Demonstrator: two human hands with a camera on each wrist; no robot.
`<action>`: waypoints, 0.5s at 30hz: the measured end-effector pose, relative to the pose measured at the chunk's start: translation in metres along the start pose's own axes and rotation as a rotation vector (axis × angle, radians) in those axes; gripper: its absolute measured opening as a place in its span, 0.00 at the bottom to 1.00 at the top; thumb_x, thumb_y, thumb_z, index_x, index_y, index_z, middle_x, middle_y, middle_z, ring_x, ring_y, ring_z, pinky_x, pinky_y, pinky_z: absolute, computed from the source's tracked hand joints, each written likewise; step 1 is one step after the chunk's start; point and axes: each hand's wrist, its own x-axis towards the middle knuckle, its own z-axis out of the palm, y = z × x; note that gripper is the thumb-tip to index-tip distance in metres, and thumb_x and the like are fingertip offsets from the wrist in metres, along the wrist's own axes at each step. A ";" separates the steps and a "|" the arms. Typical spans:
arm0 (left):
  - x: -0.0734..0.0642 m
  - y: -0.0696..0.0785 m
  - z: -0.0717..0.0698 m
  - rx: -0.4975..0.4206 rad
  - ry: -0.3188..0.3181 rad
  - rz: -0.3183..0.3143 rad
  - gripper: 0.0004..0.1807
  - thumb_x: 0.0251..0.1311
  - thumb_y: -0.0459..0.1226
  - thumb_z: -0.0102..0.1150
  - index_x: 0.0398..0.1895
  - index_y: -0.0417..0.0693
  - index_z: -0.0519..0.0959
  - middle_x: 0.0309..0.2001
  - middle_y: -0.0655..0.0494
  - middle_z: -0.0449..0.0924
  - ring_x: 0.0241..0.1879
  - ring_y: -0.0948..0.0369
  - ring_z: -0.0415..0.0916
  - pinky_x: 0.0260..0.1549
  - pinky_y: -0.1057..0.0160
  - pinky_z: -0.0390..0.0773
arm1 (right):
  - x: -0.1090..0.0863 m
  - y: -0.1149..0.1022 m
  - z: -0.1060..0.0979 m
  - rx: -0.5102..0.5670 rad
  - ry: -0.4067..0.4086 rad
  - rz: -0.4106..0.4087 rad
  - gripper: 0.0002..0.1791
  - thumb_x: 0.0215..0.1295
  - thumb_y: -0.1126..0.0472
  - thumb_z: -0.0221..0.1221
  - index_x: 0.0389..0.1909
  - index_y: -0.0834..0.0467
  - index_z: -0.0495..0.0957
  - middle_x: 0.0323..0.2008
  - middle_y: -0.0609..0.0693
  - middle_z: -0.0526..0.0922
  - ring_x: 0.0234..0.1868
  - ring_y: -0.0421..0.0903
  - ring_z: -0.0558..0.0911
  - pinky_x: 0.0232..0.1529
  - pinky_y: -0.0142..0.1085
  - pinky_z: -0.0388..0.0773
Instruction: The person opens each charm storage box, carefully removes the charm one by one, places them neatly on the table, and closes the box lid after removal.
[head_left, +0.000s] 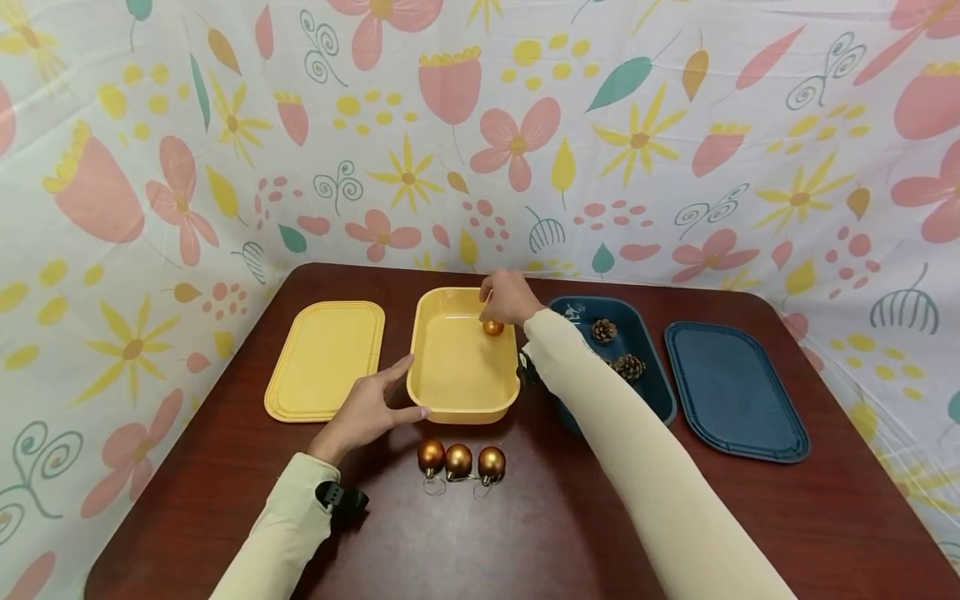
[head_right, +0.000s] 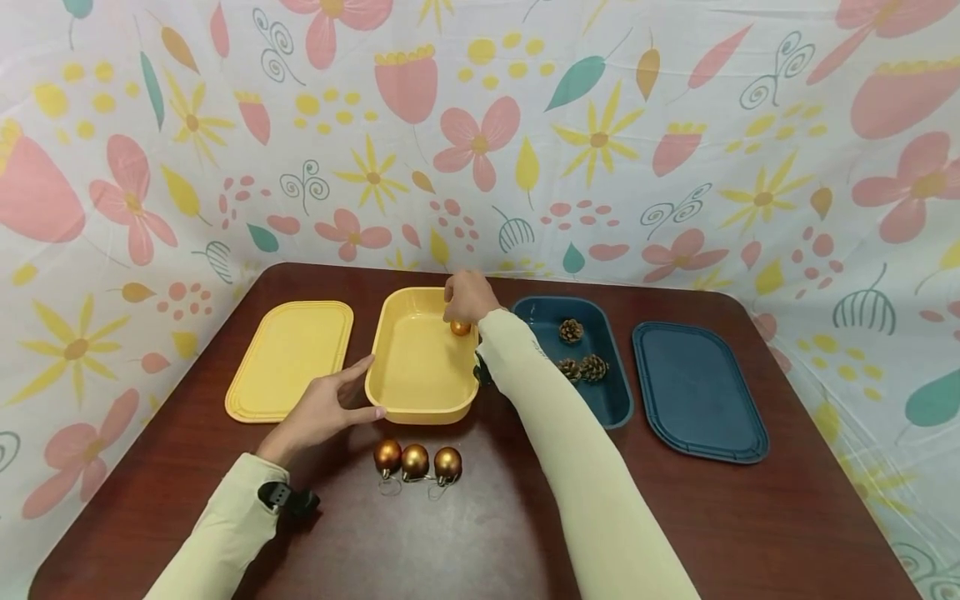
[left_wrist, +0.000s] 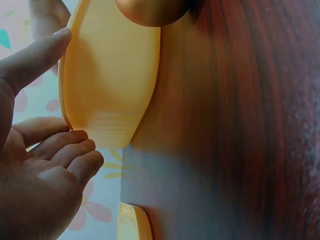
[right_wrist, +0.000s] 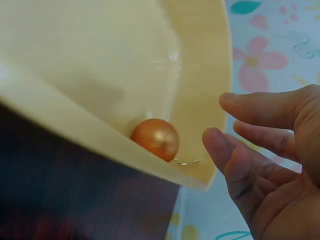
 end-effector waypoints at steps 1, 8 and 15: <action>0.000 0.000 0.000 -0.001 0.000 0.000 0.52 0.54 0.48 0.74 0.78 0.43 0.58 0.78 0.48 0.57 0.74 0.46 0.63 0.69 0.47 0.69 | 0.002 0.002 0.002 -0.017 -0.002 0.004 0.18 0.53 0.65 0.72 0.46 0.66 0.86 0.49 0.59 0.84 0.48 0.55 0.80 0.45 0.42 0.84; 0.000 0.000 -0.001 0.002 -0.001 -0.003 0.52 0.54 0.49 0.75 0.79 0.45 0.58 0.78 0.51 0.58 0.75 0.48 0.62 0.70 0.47 0.68 | 0.013 0.005 0.012 -0.148 -0.037 0.060 0.06 0.55 0.67 0.67 0.35 0.61 0.83 0.39 0.54 0.79 0.41 0.51 0.75 0.39 0.38 0.76; 0.001 0.001 -0.003 -0.001 -0.005 -0.006 0.52 0.54 0.48 0.75 0.78 0.45 0.58 0.78 0.51 0.58 0.75 0.48 0.62 0.70 0.48 0.68 | 0.020 0.000 0.016 -0.273 -0.110 0.127 0.18 0.54 0.71 0.62 0.16 0.56 0.64 0.17 0.48 0.54 0.20 0.45 0.54 0.21 0.35 0.53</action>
